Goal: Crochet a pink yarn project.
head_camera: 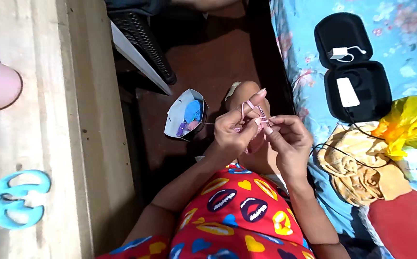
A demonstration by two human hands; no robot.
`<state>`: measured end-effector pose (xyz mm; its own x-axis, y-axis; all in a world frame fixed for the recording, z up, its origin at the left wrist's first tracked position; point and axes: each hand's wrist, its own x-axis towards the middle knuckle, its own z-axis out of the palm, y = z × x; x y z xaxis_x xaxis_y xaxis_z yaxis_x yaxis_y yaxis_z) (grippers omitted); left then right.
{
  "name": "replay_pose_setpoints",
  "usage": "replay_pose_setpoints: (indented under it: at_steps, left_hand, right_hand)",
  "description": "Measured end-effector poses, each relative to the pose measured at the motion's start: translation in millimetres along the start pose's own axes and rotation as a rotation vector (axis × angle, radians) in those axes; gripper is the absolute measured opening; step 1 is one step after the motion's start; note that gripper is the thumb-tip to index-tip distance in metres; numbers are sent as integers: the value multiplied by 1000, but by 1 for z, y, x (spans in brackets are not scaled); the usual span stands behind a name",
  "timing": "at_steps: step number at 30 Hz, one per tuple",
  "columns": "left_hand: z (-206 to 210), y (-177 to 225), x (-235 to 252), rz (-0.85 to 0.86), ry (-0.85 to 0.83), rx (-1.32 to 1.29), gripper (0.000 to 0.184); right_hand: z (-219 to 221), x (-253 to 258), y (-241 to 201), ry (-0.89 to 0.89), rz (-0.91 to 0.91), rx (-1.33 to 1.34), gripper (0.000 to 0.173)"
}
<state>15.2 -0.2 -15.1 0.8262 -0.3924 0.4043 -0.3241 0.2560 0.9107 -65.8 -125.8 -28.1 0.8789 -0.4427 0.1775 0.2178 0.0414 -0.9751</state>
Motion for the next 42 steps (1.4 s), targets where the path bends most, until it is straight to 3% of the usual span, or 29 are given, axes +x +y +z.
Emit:
replay_pose_setpoints:
  at_steps: [4,8,12,15,19,21,27,29,31,36,40,42]
  left_hand:
    - [-1,3,6,-73,38,-88,45]
    - [-12,1,15,-101,-3,-138,38]
    - [-27,0,23,-222,-100,-202,34]
    - [-36,-3,26,-326,-162,-329,36]
    - [-32,-7,24,-391,-225,-443,36]
    - [-22,-8,22,-385,-216,-371,38]
    - [-11,-21,20,-419,-185,-286,55]
    - [-22,-27,23,-503,-204,-282,47]
    - [-36,-36,27,-596,-220,-248,18]
    - [-81,-68,32,-638,-503,-273,31]
    - [-64,-78,29,-500,-425,-567,18]
    - [-41,-69,29,-480,-409,-524,59]
  right_hand:
    - [-4,-3,10,63,-439,-495,15]
    - [-7,-3,13,95,-562,-688,17]
    - [-16,-1,15,26,-607,-703,16]
    - [-25,0,16,-94,-485,-494,12]
    - [-31,5,14,-191,53,128,19]
    - [-23,10,17,-226,188,342,17]
    - [-8,18,20,-195,247,275,42]
    - [-11,19,22,-184,313,314,42]
    - [-15,20,26,-158,378,385,40]
    - [-24,24,35,-115,444,452,39]
    - [-21,28,39,-80,474,463,34]
    - [-20,30,41,-46,466,466,34]
